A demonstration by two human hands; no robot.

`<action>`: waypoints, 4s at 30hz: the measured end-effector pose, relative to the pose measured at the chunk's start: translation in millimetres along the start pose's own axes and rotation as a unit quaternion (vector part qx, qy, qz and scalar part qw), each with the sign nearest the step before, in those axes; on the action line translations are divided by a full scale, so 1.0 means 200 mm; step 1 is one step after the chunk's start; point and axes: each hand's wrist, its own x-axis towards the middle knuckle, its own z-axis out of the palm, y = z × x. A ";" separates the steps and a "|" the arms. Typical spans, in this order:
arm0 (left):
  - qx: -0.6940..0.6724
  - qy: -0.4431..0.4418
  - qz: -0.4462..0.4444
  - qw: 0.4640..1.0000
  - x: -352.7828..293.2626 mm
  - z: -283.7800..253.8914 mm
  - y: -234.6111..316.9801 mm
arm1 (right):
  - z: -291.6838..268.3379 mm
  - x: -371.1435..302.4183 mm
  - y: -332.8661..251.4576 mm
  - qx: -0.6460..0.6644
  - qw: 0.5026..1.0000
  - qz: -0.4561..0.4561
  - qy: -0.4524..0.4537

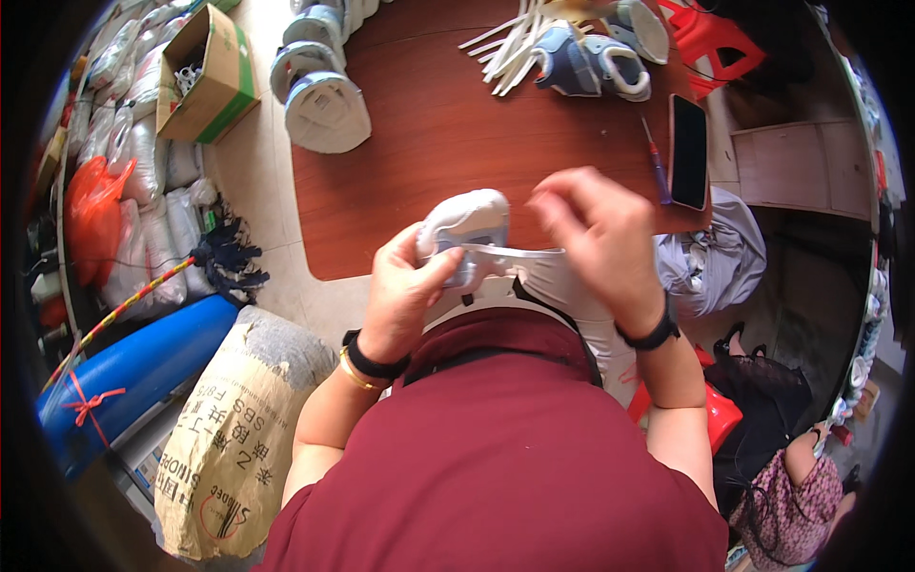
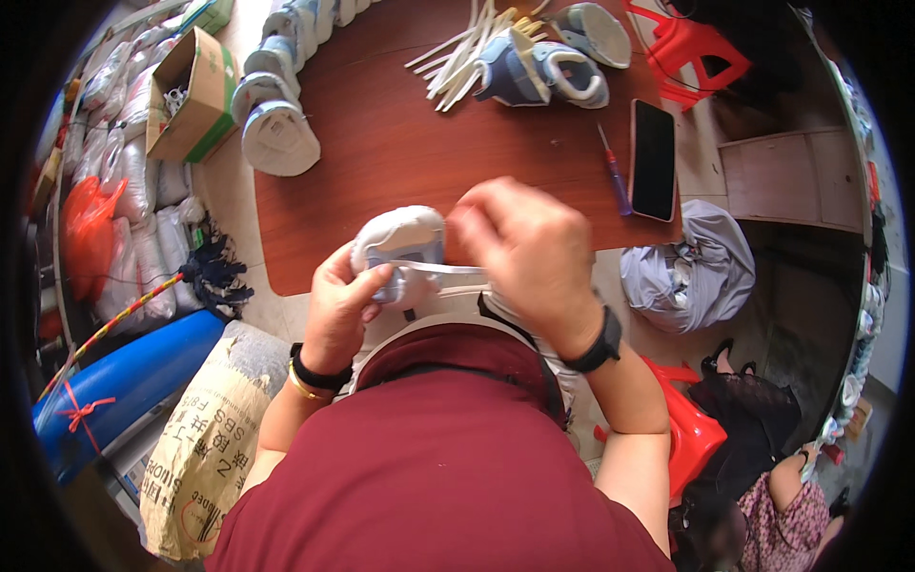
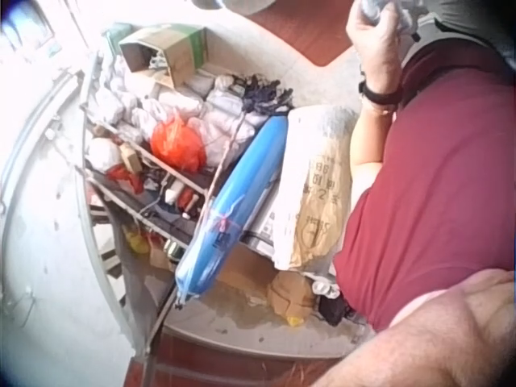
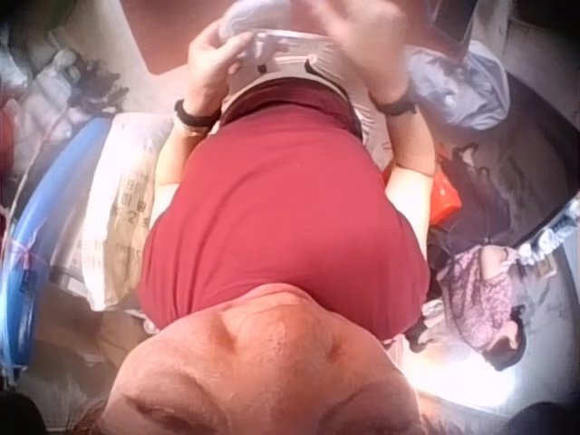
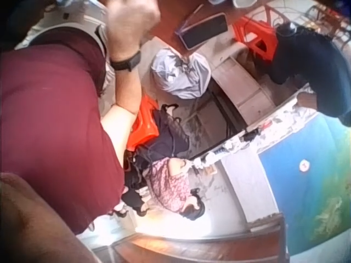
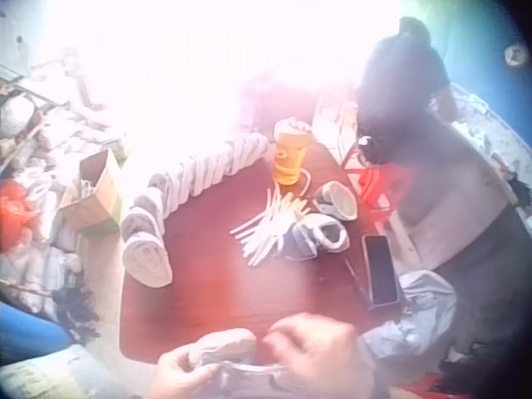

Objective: The recorder uses a hand tool to inspect and assemble shoe upper components at a workbench.

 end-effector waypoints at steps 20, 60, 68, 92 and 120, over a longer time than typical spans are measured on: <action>-0.055 0.021 -0.009 0.998 0.01 -0.04 0.02 | -0.09 -0.06 0.07 0.309 0.931 0.035 -0.193; -0.049 -0.010 0.016 0.999 0.07 0.06 0.05 | 0.06 0.04 0.03 0.100 0.977 -0.078 -0.168; -0.035 0.002 0.019 0.999 0.08 0.06 0.05 | 0.06 0.04 0.04 0.087 0.977 -0.082 -0.178; 0.294 0.066 0.205 0.931 0.16 0.07 -0.04 | 0.10 0.00 -0.02 -0.123 0.965 -0.145 -0.181; 0.313 0.144 0.320 0.882 0.18 0.08 -0.17 | 0.22 0.11 -0.04 -0.098 0.953 -0.182 -0.220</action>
